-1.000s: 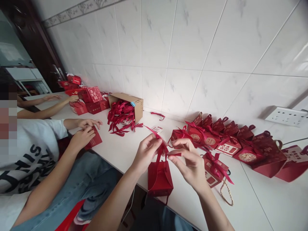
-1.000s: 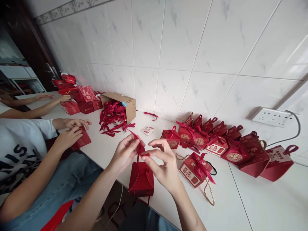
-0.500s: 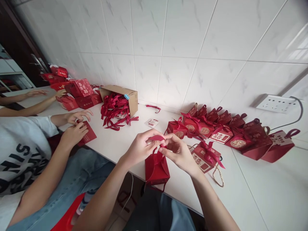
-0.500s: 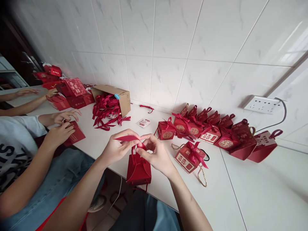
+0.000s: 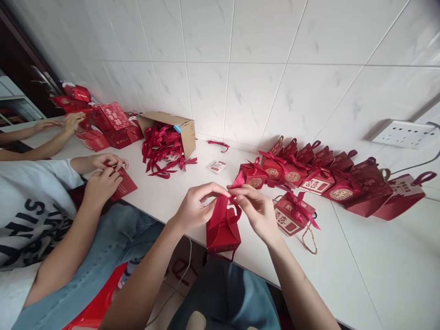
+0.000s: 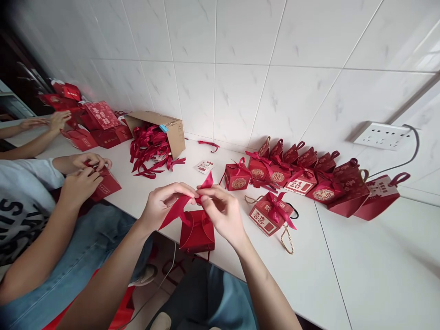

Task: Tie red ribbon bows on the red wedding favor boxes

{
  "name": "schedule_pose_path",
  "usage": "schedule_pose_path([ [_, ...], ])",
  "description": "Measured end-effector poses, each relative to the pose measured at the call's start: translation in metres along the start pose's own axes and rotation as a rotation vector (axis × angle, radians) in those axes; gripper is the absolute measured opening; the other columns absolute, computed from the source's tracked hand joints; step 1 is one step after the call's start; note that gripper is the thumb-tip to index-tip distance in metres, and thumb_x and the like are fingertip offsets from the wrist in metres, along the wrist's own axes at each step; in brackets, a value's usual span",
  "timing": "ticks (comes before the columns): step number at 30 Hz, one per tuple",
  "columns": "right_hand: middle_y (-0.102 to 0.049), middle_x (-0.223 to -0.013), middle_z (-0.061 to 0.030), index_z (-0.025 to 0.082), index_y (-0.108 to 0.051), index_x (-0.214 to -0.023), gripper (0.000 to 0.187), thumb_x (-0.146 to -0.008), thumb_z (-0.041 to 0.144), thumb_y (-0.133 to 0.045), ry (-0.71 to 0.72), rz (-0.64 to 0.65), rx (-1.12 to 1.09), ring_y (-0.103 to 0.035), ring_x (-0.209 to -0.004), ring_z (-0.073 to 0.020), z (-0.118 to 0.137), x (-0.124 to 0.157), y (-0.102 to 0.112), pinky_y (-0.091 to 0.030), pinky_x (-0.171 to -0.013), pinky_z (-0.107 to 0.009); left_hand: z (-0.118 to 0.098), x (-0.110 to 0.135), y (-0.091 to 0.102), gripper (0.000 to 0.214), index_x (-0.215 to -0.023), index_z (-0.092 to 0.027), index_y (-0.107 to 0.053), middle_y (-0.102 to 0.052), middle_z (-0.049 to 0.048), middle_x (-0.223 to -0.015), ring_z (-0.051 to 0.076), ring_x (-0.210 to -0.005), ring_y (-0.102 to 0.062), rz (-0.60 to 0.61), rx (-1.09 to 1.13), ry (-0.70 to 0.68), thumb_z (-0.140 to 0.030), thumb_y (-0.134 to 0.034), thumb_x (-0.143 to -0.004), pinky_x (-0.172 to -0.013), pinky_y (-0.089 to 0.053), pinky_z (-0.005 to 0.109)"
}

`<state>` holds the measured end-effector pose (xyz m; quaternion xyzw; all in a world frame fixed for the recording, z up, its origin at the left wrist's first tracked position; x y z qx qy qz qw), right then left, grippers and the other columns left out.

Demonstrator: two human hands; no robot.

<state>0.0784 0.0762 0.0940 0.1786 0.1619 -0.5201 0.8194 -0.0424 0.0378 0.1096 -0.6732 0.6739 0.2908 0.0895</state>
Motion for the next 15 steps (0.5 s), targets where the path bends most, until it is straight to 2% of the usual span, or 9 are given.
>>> schedule_pose_path([
  [3,-0.071,-0.084,-0.0047,0.019,-0.073,-0.078,0.019,-0.082,0.034,-0.061,-0.087,-0.161,-0.095,-0.066,-0.082,-0.0186,-0.013,-0.002,0.012,-0.053,-0.073,-0.03,0.001,0.002,0.001,0.006,-0.083,-0.018,-0.066,-0.069,0.0055,-0.082,0.019,-0.087,-0.066,-0.048,0.122,-0.001,-0.018,-0.06,-0.081,-0.08,-0.052,0.031],
  [5,-0.072,-0.084,-0.0044,0.02,-0.074,-0.08,0.015,-0.076,0.033,-0.068,-0.122,-0.301,-0.112,-0.066,-0.08,-0.0186,-0.022,0.002,0.022,-0.054,-0.074,-0.032,0.007,0.007,0.009,0.006,-0.082,-0.018,-0.066,-0.07,0.0056,-0.081,0.02,-0.09,-0.066,-0.174,0.22,0.013,-0.022,-0.062,-0.082,-0.085,-0.051,0.035],
  [7,-0.072,-0.083,-0.0043,0.019,-0.073,-0.082,0.016,-0.073,0.032,-0.072,-0.148,-0.433,-0.111,-0.066,-0.075,-0.0175,-0.031,0.011,0.035,-0.055,-0.072,-0.032,0.02,0.019,0.02,0.007,-0.081,-0.019,-0.067,-0.071,0.0054,-0.087,0.02,-0.091,-0.066,-0.359,0.341,0.062,-0.025,-0.064,-0.081,-0.086,-0.051,0.035],
  [10,-0.072,-0.084,-0.0047,0.019,-0.07,-0.097,0.029,-0.072,0.033,-0.072,-0.181,-0.573,-0.1,-0.065,-0.067,-0.0155,-0.045,0.03,0.055,-0.055,-0.065,-0.032,0.048,0.051,0.033,0.007,-0.077,-0.02,-0.067,-0.07,0.0023,-0.09,0.016,-0.089,-0.065,-0.631,0.504,0.192,-0.027,-0.069,-0.075,-0.081,-0.053,0.029],
  [13,-0.072,-0.091,-0.0064,0.02,-0.059,-0.12,0.052,-0.072,0.035,-0.072,-0.247,-0.639,-0.063,-0.065,-0.068,-0.0157,-0.061,0.052,0.076,-0.055,-0.066,-0.032,0.076,0.092,0.042,0.014,-0.07,-0.018,-0.067,-0.067,-0.0005,-0.08,0.012,-0.078,-0.065,-0.862,0.596,0.372,-0.027,-0.077,-0.065,-0.074,-0.054,0.023],
  [15,-0.072,-0.088,-0.0062,0.02,-0.054,-0.127,0.061,-0.072,0.038,-0.072,-0.319,-0.663,0.006,-0.065,-0.067,-0.0156,-0.071,0.067,0.089,-0.055,-0.067,-0.033,0.093,0.121,0.047,0.018,-0.066,-0.016,-0.066,-0.066,-0.0008,-0.074,0.01,-0.074,-0.063,-1.011,0.639,0.502,-0.026,-0.08,-0.059,-0.069,-0.054,0.02],
])
Point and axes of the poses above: each hand's wrist, its own x-axis away from the middle knuckle, its own y-axis out of the back of the hand, z = x × y, the point moved 9 cm from there along -x, towards the middle knuckle
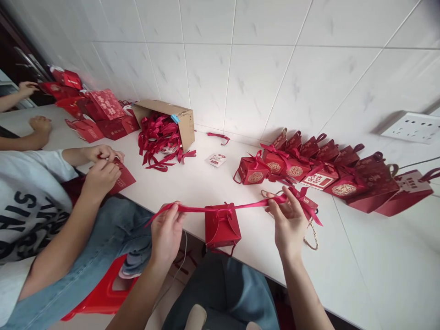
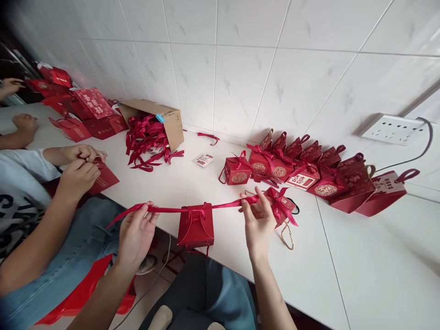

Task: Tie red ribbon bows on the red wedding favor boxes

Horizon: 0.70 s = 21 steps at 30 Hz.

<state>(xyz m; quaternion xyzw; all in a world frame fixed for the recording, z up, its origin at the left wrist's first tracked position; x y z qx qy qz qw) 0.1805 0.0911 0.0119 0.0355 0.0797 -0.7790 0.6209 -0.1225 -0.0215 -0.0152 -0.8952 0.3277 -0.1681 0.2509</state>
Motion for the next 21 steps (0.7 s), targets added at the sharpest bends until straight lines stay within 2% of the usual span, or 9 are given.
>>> schedule_pose_path([
  [2,-0.072,-0.084,-0.0055,0.02,-0.052,-0.13,0.064,-0.072,0.04,-0.071,-0.031,-0.027,0.093,-0.064,-0.064,-0.0155,-0.01,0.0,0.016,-0.054,-0.066,-0.032,0.01,0.001,0.028,0.019,-0.063,-0.015,-0.064,-0.065,-0.0007,-0.07,0.009,-0.071,-0.062,-0.142,0.007,0.078,-0.023,-0.08,-0.056,-0.066,-0.054,0.018],
  [5,-0.072,-0.082,-0.0062,0.019,-0.052,-0.129,0.065,-0.071,0.041,-0.07,-0.05,-0.043,0.185,-0.064,-0.064,-0.0167,-0.019,0.0,0.033,-0.053,-0.062,-0.031,0.02,0.003,0.056,0.017,-0.06,-0.014,-0.063,-0.064,-0.001,-0.065,0.008,-0.067,-0.06,-0.236,-0.022,0.137,-0.018,-0.079,-0.053,-0.065,-0.055,0.018],
  [10,-0.071,-0.072,-0.0064,0.015,-0.054,-0.126,0.065,-0.069,0.043,-0.069,-0.088,-0.025,0.352,-0.065,-0.064,-0.0216,-0.031,-0.001,0.045,-0.048,-0.051,-0.029,0.031,0.001,0.076,0.023,-0.058,-0.012,-0.062,-0.062,0.0002,-0.062,0.01,-0.065,-0.06,-0.186,-0.164,0.153,-0.023,-0.08,-0.05,-0.069,-0.056,0.022],
  [14,-0.07,-0.07,-0.0061,0.014,-0.052,-0.124,0.062,-0.072,0.045,-0.064,-0.082,0.081,0.455,-0.067,-0.066,-0.0245,-0.041,-0.002,0.047,-0.05,-0.056,-0.034,0.035,-0.007,0.085,0.028,-0.069,-0.013,-0.063,-0.063,0.0025,-0.07,0.015,-0.07,-0.063,-0.065,-0.435,0.181,-0.032,-0.078,-0.056,-0.075,-0.056,0.03],
  [16,-0.069,-0.069,-0.0058,0.015,-0.053,-0.121,0.057,-0.073,0.045,-0.061,-0.053,0.169,0.587,-0.066,-0.062,-0.0251,-0.043,0.0,0.047,-0.05,-0.058,-0.037,0.021,-0.014,0.087,0.033,-0.082,-0.014,-0.063,-0.064,0.0056,-0.085,0.019,-0.078,-0.063,-0.035,-0.632,0.083,-0.035,-0.075,-0.059,-0.078,-0.054,0.033],
  [18,-0.068,-0.074,-0.0079,0.016,-0.055,-0.117,0.054,-0.072,0.046,-0.059,0.016,0.213,0.81,-0.064,-0.059,-0.0261,-0.038,0.002,0.048,-0.049,-0.055,-0.038,-0.009,-0.016,0.08,0.043,-0.1,-0.018,-0.059,-0.059,0.0091,-0.109,0.022,-0.094,-0.061,-0.055,-0.824,-0.155,-0.035,-0.072,-0.063,-0.083,-0.052,0.035],
  [20,-0.067,-0.087,-0.0129,0.017,-0.058,-0.112,0.05,-0.075,0.05,-0.056,0.143,0.175,0.999,-0.062,-0.06,-0.0268,-0.021,0.005,0.046,-0.046,-0.053,-0.039,-0.035,-0.009,0.055,0.047,-0.111,-0.021,-0.055,-0.052,0.0096,-0.122,0.025,-0.108,-0.055,0.008,-0.967,-0.404,-0.033,-0.069,-0.068,-0.092,-0.047,0.037],
  [21,-0.065,-0.094,-0.0148,0.018,-0.06,-0.109,0.047,-0.077,0.052,-0.053,0.214,0.156,1.023,-0.062,-0.063,-0.0262,-0.01,0.007,0.04,-0.046,-0.053,-0.039,-0.038,-0.006,0.037,0.042,-0.111,-0.022,-0.056,-0.053,0.0092,-0.122,0.025,-0.111,-0.053,0.117,-1.022,-0.452,-0.033,-0.065,-0.071,-0.095,-0.044,0.036],
])
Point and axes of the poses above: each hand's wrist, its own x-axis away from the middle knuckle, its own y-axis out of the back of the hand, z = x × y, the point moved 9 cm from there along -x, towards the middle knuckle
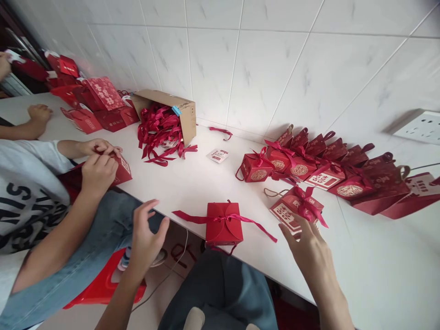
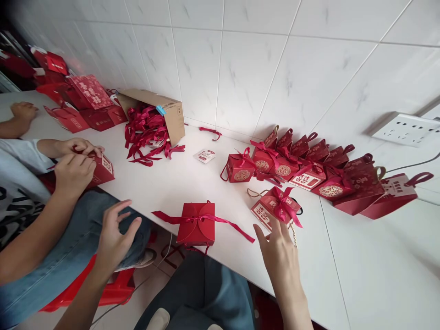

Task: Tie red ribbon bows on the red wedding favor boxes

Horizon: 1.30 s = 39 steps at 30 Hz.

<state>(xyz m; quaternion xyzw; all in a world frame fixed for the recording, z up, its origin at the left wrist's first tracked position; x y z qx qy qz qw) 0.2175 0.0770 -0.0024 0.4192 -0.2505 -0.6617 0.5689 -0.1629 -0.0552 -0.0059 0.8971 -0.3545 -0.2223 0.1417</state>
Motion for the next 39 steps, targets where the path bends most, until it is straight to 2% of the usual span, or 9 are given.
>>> schedule_pose_path([
  [2,-0.062,-0.105,-0.0151,0.018,-0.063,-0.101,0.043,-0.084,0.054,-0.046,0.113,0.017,-0.095,-0.061,-0.07,-0.0238,0.027,-0.002,-0.001,-0.047,-0.057,-0.036,-0.024,0.001,-0.033,0.029,-0.106,-0.022,-0.06,-0.058,0.0076,-0.115,0.024,-0.111,-0.053,0.315,-0.017,-0.068,-0.035,-0.057,-0.079,-0.095,-0.042,0.033],
  [5,-0.063,-0.101,-0.0099,0.019,-0.063,-0.094,0.04,-0.089,0.052,-0.042,0.24,0.348,-0.38,-0.061,-0.08,-0.0203,0.066,-0.004,-0.039,-0.048,-0.065,-0.03,-0.034,0.013,-0.083,0.026,-0.1,-0.022,-0.06,-0.063,0.005,-0.101,0.021,-0.094,-0.059,0.75,0.01,0.02,-0.041,-0.048,-0.086,-0.077,-0.045,0.027],
  [7,-0.064,-0.085,-0.0056,0.018,-0.062,-0.086,0.04,-0.089,0.053,-0.042,0.25,0.584,-0.481,-0.059,-0.076,-0.018,0.08,-0.001,-0.067,-0.046,-0.064,-0.028,-0.032,0.019,-0.103,0.029,-0.087,-0.02,-0.059,-0.061,0.0024,-0.083,0.018,-0.077,-0.057,0.898,0.049,0.073,-0.046,-0.046,-0.087,-0.067,-0.043,0.025],
  [10,-0.056,-0.063,0.0003,0.017,-0.056,-0.069,0.044,-0.088,0.055,-0.044,0.231,0.783,-0.585,-0.05,-0.06,-0.0134,0.084,0.005,-0.09,-0.039,-0.056,-0.025,-0.025,0.023,-0.118,0.034,-0.068,-0.018,-0.05,-0.05,-0.0025,-0.063,0.013,-0.059,-0.047,1.023,0.158,0.148,-0.048,-0.048,-0.085,-0.057,-0.036,0.023],
  [16,-0.06,-0.066,-0.0014,0.018,-0.057,-0.066,0.04,-0.082,0.054,-0.056,0.083,0.868,-0.948,-0.056,-0.067,-0.0149,0.08,0.006,-0.095,-0.044,-0.07,-0.028,-0.011,0.023,-0.127,0.039,-0.061,-0.018,-0.042,-0.043,-0.0052,-0.055,0.008,-0.051,-0.037,1.013,0.403,0.29,-0.049,-0.057,-0.078,-0.051,-0.03,0.021],
  [22,-0.056,-0.062,0.0017,0.019,-0.052,-0.066,0.038,-0.076,0.053,-0.063,-0.204,0.919,-1.241,-0.056,-0.06,-0.0136,0.075,0.013,-0.113,-0.043,-0.062,-0.026,0.005,0.026,-0.137,0.045,-0.057,-0.018,-0.038,-0.038,-0.0059,-0.053,0.007,-0.05,-0.035,0.961,0.532,0.369,-0.052,-0.063,-0.073,-0.05,-0.029,0.021],
  [29,-0.055,-0.056,0.0025,0.016,-0.054,-0.065,0.039,-0.069,0.051,-0.072,-0.185,0.933,-1.148,-0.047,-0.052,-0.0096,0.061,0.012,-0.121,-0.034,-0.054,-0.023,0.01,0.026,-0.138,0.054,-0.055,-0.018,-0.033,-0.036,-0.0058,-0.052,0.007,-0.049,-0.033,0.959,0.576,0.371,-0.059,-0.065,-0.067,-0.048,-0.026,0.02],
  [35,-0.046,-0.052,0.0046,0.016,-0.056,-0.063,0.042,-0.067,0.054,-0.071,-0.139,0.928,-1.015,-0.036,-0.048,-0.0085,0.048,0.004,-0.115,-0.025,-0.048,-0.023,0.016,0.026,-0.139,0.061,-0.053,-0.018,-0.03,-0.031,-0.0066,-0.052,0.006,-0.047,-0.028,0.997,0.55,0.367,-0.068,-0.065,-0.061,-0.046,-0.021,0.021],
  [39,-0.044,-0.052,0.0047,0.016,-0.054,-0.064,0.044,-0.068,0.057,-0.069,-0.113,0.938,-0.964,-0.035,-0.047,-0.0088,0.045,0.003,-0.115,-0.025,-0.047,-0.023,0.016,0.026,-0.138,0.058,-0.054,-0.018,-0.031,-0.031,-0.0063,-0.052,0.007,-0.048,-0.028,1.027,0.516,0.355,-0.065,-0.064,-0.066,-0.048,-0.021,0.022],
])
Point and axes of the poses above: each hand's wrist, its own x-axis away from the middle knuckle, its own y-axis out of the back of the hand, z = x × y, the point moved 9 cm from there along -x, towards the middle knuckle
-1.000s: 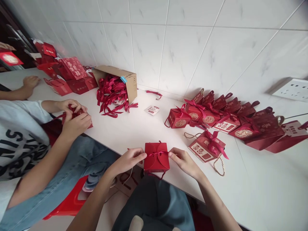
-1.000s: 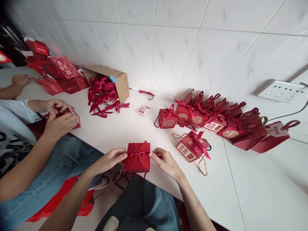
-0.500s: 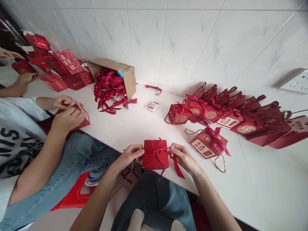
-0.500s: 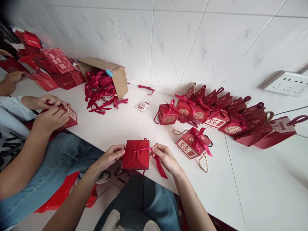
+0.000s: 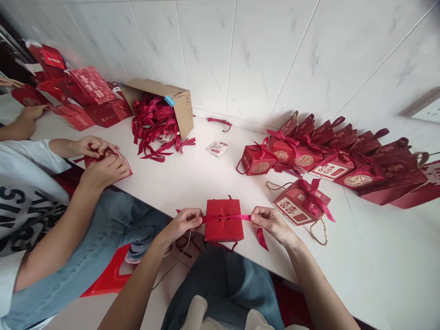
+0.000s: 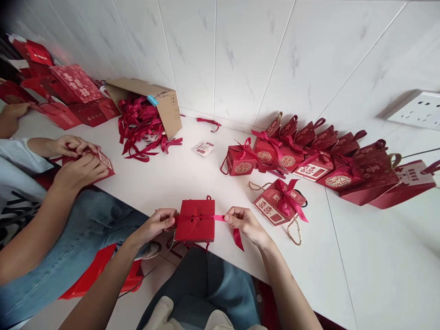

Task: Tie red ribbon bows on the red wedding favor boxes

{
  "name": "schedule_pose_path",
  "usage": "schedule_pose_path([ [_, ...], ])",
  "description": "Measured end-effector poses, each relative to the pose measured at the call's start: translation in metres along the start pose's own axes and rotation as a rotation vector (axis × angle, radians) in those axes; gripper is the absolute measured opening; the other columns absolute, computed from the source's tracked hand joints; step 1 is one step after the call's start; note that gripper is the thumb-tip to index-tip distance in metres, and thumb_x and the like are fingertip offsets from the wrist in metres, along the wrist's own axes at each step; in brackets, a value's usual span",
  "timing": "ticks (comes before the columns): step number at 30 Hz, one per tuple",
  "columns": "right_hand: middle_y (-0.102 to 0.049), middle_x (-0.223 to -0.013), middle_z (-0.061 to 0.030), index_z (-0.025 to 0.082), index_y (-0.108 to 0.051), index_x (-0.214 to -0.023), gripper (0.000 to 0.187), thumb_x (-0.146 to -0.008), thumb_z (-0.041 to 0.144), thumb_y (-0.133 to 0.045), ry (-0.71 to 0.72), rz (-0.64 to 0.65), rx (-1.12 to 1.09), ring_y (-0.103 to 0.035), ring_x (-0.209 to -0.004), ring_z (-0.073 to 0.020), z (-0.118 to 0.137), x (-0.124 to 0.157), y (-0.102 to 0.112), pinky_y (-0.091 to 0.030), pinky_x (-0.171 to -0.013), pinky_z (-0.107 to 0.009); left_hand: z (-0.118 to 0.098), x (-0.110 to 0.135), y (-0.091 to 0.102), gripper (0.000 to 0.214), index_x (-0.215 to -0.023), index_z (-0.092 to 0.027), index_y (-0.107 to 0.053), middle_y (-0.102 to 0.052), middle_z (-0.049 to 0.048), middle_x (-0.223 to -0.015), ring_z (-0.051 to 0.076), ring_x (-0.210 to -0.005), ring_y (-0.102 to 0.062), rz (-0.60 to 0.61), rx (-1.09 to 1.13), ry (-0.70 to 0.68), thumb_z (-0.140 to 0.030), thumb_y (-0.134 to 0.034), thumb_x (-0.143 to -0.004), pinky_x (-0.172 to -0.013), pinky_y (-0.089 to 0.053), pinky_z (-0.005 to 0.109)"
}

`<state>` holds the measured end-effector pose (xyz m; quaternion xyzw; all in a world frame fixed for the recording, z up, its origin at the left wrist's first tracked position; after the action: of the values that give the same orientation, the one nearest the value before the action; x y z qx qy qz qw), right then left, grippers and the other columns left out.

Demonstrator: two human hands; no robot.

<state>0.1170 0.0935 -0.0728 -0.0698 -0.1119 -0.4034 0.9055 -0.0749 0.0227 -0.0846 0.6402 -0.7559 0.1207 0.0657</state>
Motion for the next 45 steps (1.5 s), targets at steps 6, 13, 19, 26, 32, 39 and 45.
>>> schedule_pose_path([
  [6,-0.046,-0.055,0.0038,0.016,-0.058,-0.069,0.04,-0.075,0.055,-0.063,-0.027,0.167,0.071,-0.04,-0.051,-0.0096,0.011,0.006,-0.015,-0.029,-0.05,-0.024,-0.005,0.004,-0.002,0.048,-0.056,-0.018,-0.038,-0.04,-0.0042,-0.052,0.009,-0.049,-0.036,0.064,-0.046,0.032,-0.057,-0.062,-0.072,-0.049,-0.027,0.022],
  [13,-0.06,-0.066,-0.0006,0.017,-0.058,-0.074,0.029,-0.082,0.045,-0.06,0.116,0.183,0.106,-0.051,-0.058,-0.0112,0.065,0.022,-0.032,-0.041,-0.052,-0.023,-0.037,0.017,-0.001,0.036,-0.06,-0.018,-0.044,-0.045,-0.0035,-0.053,0.01,-0.051,-0.041,0.045,-0.114,-0.042,-0.043,-0.056,-0.082,-0.055,-0.033,0.024],
  [19,-0.063,-0.106,-0.0088,0.017,-0.067,-0.081,0.022,-0.082,0.038,-0.061,0.319,0.085,0.131,-0.06,-0.093,-0.0183,0.091,0.016,-0.051,-0.048,-0.079,-0.03,-0.068,0.028,-0.009,0.025,-0.068,-0.019,-0.048,-0.044,-0.0048,-0.056,0.01,-0.052,-0.041,-0.06,-0.405,-0.03,-0.037,-0.05,-0.085,-0.052,-0.034,0.022],
  [26,-0.062,-0.09,-0.0056,0.019,-0.067,-0.078,0.022,-0.082,0.04,-0.061,0.388,-0.071,0.179,-0.06,-0.083,-0.0171,0.095,0.01,-0.052,-0.048,-0.072,-0.028,-0.108,0.029,-0.038,0.024,-0.105,-0.023,-0.055,-0.056,0.0023,-0.102,0.016,-0.085,-0.059,-0.264,-0.889,-0.257,-0.032,-0.055,-0.083,-0.075,-0.046,0.026],
  [32,-0.061,-0.074,-0.0016,0.018,-0.064,-0.081,0.024,-0.081,0.041,-0.059,0.3,-0.08,0.197,-0.057,-0.065,-0.0133,0.087,0.01,-0.051,-0.045,-0.058,-0.024,-0.107,0.013,-0.048,0.011,-0.084,-0.02,-0.057,-0.062,0.0009,-0.086,0.015,-0.079,-0.06,-0.302,-0.899,-0.344,-0.022,-0.047,-0.087,-0.07,-0.045,0.024],
  [39,-0.069,-0.077,-0.0023,0.018,-0.065,-0.081,0.016,-0.079,0.033,-0.059,0.25,-0.145,0.282,-0.063,-0.07,-0.0161,0.074,0.009,-0.05,-0.049,-0.066,-0.027,-0.105,0.016,-0.034,0.01,-0.074,-0.018,-0.053,-0.059,-0.0014,-0.071,0.012,-0.064,-0.054,-0.457,-0.785,-0.361,-0.018,-0.045,-0.081,-0.064,-0.041,0.023],
  [45,-0.07,-0.078,-0.0011,0.021,-0.066,-0.081,0.01,-0.079,0.028,-0.059,0.306,-0.321,0.514,-0.062,-0.066,-0.0164,0.084,0.01,-0.05,-0.047,-0.065,-0.028,-0.097,0.014,-0.034,0.016,-0.075,-0.017,-0.054,-0.058,-0.0011,-0.07,0.011,-0.063,-0.053,-0.409,-0.653,-0.312,-0.024,-0.043,-0.084,-0.061,-0.04,0.022],
])
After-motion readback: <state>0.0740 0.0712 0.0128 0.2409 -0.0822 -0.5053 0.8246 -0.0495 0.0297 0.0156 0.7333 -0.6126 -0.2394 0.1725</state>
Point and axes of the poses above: each hand's wrist, its own x-axis away from the middle knuckle, its own y-axis out of the back of the hand, z = x × y, the point moved 9 cm from there along -x, towards the middle knuckle
